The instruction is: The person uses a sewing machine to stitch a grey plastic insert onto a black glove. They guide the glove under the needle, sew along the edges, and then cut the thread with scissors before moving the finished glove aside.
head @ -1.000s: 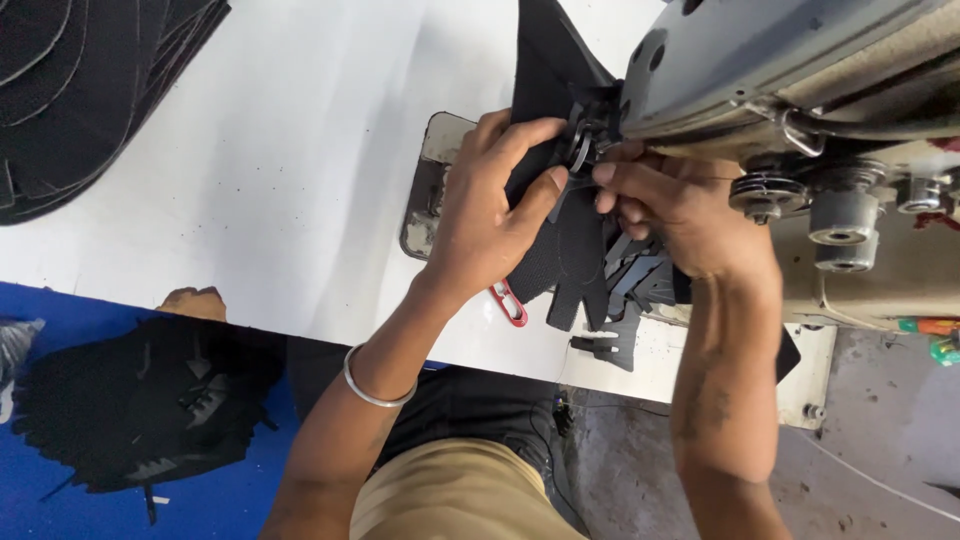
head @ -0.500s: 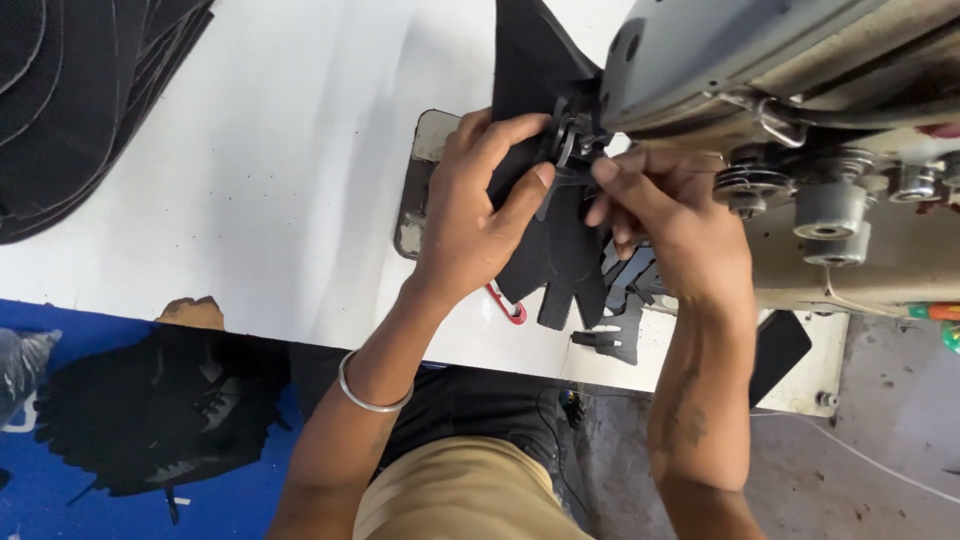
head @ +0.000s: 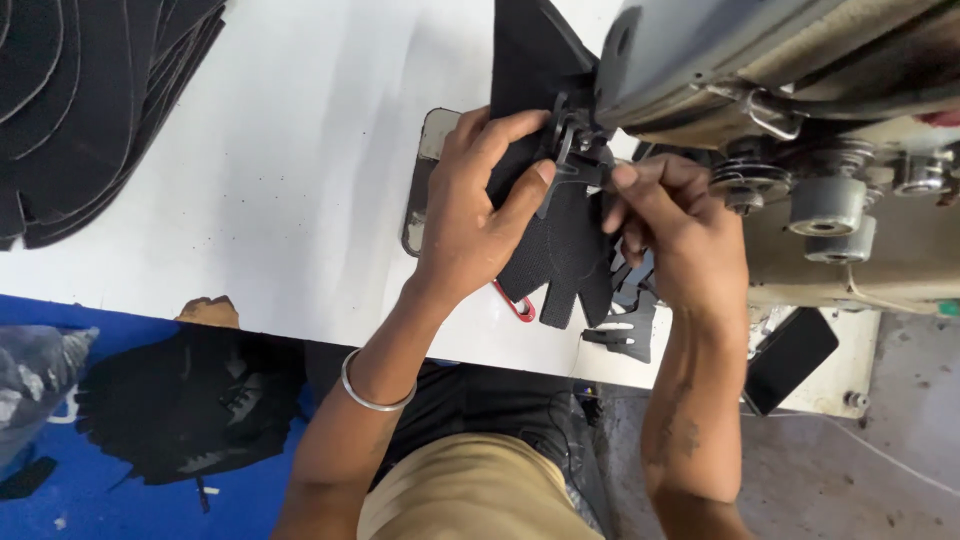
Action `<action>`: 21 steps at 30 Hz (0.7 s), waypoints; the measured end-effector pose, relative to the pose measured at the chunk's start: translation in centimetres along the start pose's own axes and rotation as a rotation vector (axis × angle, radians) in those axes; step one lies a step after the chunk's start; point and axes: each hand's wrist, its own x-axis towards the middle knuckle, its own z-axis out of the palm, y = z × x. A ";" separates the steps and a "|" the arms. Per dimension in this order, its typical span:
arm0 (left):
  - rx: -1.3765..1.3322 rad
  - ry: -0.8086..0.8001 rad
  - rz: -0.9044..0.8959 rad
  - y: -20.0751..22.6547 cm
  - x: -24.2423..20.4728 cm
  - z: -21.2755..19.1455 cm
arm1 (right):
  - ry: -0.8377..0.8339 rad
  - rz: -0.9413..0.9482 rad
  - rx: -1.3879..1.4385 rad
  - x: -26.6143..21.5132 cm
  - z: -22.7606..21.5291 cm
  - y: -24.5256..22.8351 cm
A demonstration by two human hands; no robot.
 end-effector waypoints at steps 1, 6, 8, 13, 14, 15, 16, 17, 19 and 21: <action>0.006 -0.004 0.003 0.1 0.2 0.3 | 0.010 -0.002 0.022 0.1 -0.3 -0.1; 0.057 -0.001 0.009 0.9 0.4 0.7 | -0.019 0.016 -0.034 1.1 -0.9 0.3; 0.096 0.001 0.006 1.0 0.6 0.7 | -0.031 0.033 -0.027 1.3 -0.8 0.4; 0.068 -0.024 -0.046 1.3 0.9 2.0 | -0.044 0.027 -0.107 1.4 -1.0 -0.2; 0.069 -0.026 -0.048 1.3 0.8 2.4 | -0.044 0.030 -0.106 1.2 -1.1 -0.1; 0.073 0.010 -0.034 1.3 0.8 2.6 | -0.033 0.007 -0.136 1.1 -1.1 -0.2; 0.078 0.046 -0.020 1.4 0.8 2.9 | -0.021 -0.015 -0.166 0.9 -1.1 -0.3; 0.078 0.050 -0.016 1.5 0.8 2.9 | -0.023 -0.020 -0.167 0.9 -1.3 0.1; 0.041 0.060 -0.060 1.6 0.6 2.8 | 0.025 -0.022 -0.060 0.7 -1.4 1.0; 0.044 0.063 -0.031 1.5 0.5 2.5 | 0.035 -0.012 -0.042 0.5 -0.8 0.9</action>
